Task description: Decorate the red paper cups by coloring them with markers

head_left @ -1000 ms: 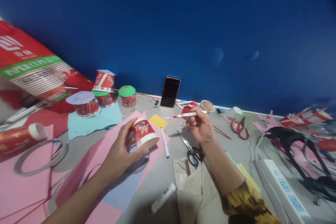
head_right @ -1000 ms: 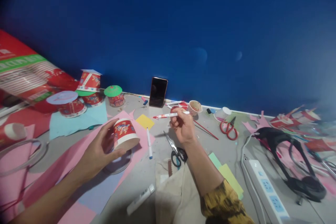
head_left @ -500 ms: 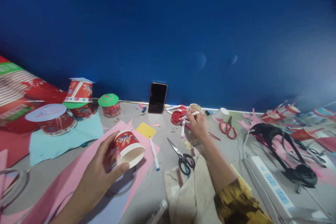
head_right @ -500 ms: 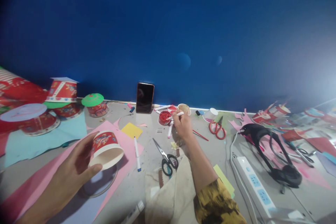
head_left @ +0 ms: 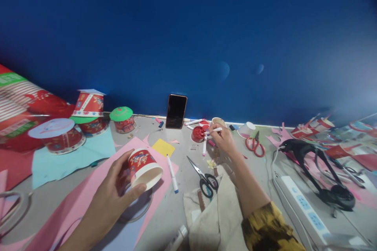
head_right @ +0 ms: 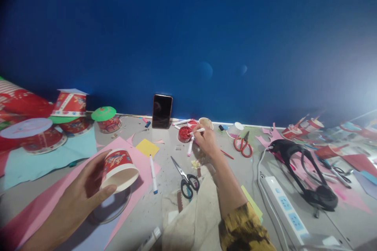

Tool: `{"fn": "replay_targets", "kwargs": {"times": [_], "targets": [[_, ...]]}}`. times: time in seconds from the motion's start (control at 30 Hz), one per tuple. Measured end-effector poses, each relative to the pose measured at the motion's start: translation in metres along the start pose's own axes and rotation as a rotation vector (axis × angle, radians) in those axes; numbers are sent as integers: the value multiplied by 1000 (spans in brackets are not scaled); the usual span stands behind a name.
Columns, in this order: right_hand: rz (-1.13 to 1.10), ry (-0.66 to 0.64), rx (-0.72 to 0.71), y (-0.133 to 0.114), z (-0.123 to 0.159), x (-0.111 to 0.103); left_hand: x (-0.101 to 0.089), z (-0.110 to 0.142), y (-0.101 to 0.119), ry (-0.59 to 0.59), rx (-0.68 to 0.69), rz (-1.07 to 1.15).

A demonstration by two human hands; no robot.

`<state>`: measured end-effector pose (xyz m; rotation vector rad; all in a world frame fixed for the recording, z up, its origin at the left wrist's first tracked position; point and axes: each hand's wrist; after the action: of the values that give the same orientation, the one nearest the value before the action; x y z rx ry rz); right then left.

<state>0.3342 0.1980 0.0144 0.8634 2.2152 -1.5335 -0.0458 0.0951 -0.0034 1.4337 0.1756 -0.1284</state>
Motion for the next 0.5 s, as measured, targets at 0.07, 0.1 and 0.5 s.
{"fn": "replay_targets", "kwargs": {"times": [0.07,0.1,0.5], "targets": [[1,-19,4,-1,-1,-6,1,0,3,6,-22,-25],[1,-23,4,-2,-2,-8,1,1,4,6,-29,-33],[-58,-202,-44,-14,-3,-15,1,2,7,-10,-25,-114]]}}
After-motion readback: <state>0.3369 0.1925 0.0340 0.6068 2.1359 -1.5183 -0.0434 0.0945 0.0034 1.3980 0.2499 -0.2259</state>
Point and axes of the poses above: each hand's wrist, its own z-axis away from the middle knuckle, its own x-axis out of the palm, y = z × x, and after that the axes turned 1 degree about -x, right-handed
